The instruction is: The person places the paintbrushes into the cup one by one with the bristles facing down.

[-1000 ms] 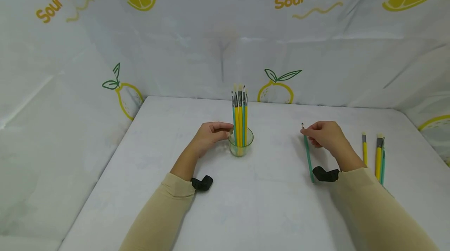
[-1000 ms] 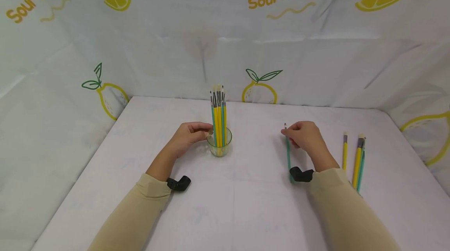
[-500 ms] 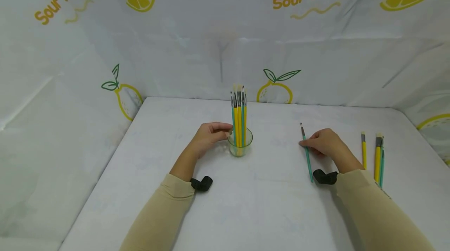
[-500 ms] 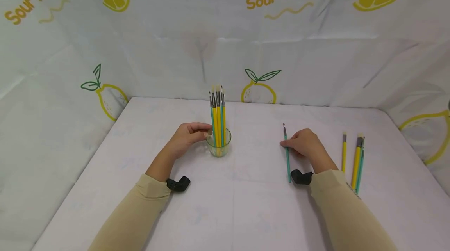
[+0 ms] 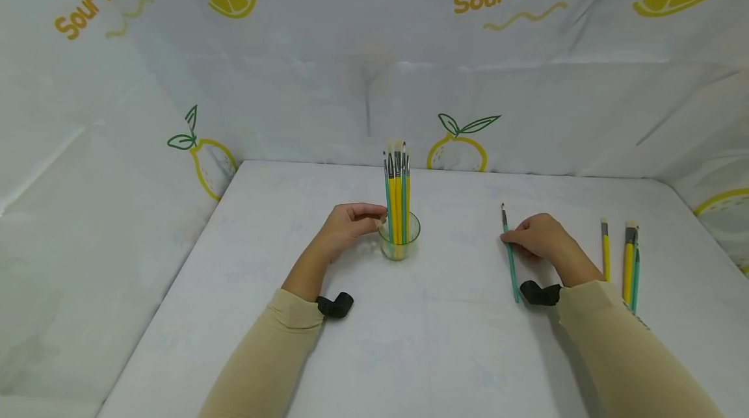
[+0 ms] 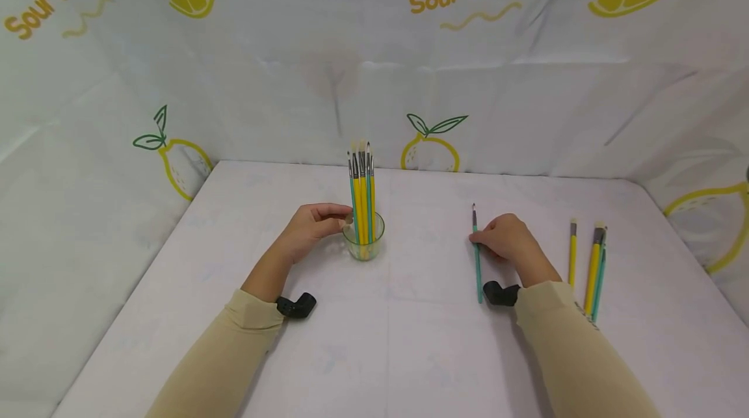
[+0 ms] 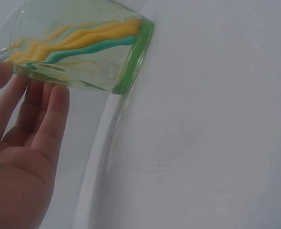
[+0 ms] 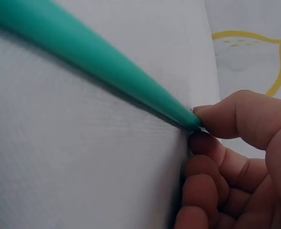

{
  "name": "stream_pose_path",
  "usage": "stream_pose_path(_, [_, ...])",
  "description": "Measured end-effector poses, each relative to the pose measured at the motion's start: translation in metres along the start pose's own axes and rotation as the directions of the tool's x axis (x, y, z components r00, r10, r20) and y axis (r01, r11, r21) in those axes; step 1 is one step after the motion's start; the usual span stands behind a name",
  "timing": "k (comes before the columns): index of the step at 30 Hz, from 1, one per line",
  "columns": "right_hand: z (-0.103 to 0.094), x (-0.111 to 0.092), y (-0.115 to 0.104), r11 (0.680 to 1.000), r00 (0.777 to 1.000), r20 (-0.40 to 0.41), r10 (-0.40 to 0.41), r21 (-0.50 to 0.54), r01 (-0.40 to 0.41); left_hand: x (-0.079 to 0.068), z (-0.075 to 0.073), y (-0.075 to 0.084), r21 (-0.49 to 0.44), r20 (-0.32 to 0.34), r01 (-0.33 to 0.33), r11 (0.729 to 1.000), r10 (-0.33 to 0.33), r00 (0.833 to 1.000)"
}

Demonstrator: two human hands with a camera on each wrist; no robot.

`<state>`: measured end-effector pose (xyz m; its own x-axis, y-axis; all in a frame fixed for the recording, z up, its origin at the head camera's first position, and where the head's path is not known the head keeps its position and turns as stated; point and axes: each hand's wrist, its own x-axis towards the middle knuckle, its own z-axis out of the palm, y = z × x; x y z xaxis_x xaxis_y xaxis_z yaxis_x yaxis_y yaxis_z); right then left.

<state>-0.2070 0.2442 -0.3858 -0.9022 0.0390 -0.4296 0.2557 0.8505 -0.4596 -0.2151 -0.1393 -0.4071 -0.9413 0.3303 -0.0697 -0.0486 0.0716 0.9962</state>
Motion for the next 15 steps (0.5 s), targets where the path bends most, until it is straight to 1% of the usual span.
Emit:
stream_pose_path(4, [-0.0005, -0.0013, -0.0015, 1.0, 1.0, -0.001, -0.013, -0.003, 0.013, 0.0003, 0.0004, 0.001, -0.004, -0.001, 0.003, 1.0, -0.003, 1.0])
stream_pose_path(9, [0.0012, -0.0016, -0.0056, 0.999, 0.999, -0.018, -0.03, -0.034, 0.029, -0.0002, 0.0, 0.0019, 0.0, 0.001, 0.004, 1.0, -0.004, 1.0])
stream_pose_path(12, [0.003, -0.0009, -0.0065, 0.997, 0.998, -0.033, -0.053, -0.052, 0.052, 0.0001, -0.0003, 0.0007, -0.003, 0.005, 0.003, 1.0, -0.003, 1.0])
stream_pose_path(15, [0.0041, -0.0013, -0.0063, 0.997, 0.998, -0.036, -0.058, -0.06, 0.056, 0.0005, -0.0005, -0.0008, -0.004, 0.011, 0.0, 1.0, 0.0, 1.0])
